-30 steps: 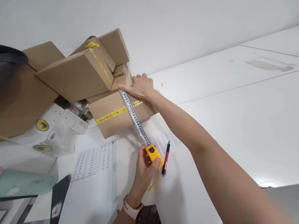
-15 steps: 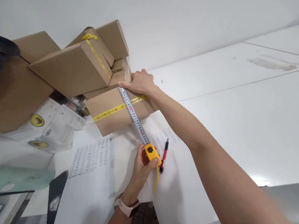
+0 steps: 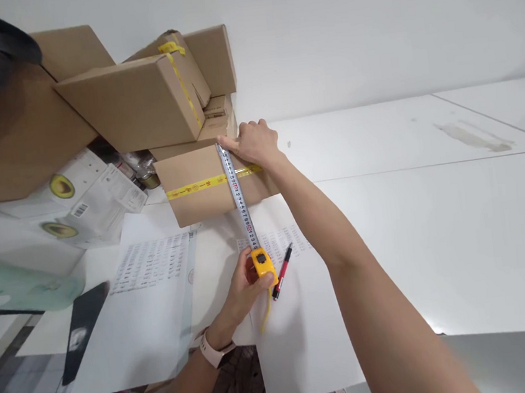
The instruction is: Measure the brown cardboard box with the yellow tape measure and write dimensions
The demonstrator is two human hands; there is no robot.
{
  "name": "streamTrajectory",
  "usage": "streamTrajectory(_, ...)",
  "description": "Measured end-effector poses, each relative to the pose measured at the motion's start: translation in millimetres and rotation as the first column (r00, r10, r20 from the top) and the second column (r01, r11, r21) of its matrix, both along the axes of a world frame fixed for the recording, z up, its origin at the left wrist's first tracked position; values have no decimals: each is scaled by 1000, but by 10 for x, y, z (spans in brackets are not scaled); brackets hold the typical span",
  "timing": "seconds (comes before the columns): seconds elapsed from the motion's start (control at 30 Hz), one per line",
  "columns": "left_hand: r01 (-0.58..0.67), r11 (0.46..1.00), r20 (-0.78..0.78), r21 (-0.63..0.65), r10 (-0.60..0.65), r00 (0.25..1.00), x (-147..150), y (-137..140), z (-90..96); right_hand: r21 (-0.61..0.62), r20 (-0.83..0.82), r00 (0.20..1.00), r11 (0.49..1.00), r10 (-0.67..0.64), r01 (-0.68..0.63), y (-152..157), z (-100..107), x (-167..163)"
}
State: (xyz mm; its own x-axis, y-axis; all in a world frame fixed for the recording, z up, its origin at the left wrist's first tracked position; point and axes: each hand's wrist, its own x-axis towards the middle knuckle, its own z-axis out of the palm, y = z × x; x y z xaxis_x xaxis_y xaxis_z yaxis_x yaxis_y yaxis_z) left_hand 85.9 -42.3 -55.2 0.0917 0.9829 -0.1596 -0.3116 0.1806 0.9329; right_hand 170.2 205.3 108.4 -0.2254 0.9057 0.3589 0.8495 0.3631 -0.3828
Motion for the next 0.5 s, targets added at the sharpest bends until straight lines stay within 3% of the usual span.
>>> streamTrajectory(0.27,-40,999,-14,20,41,999,12,-36,23,53,22,1000,999,2,-3,-40,-62,-1)
streamTrajectory(0.4,-52,998,-2,47,52,999,-77,-350,131,99,31,999,995,-31,28,-241,-142,56)
streamTrajectory(0.5,-76,991,-83,108,85,993,-250,-680,218,141,63,995,988,-70,61,-520,-337,153)
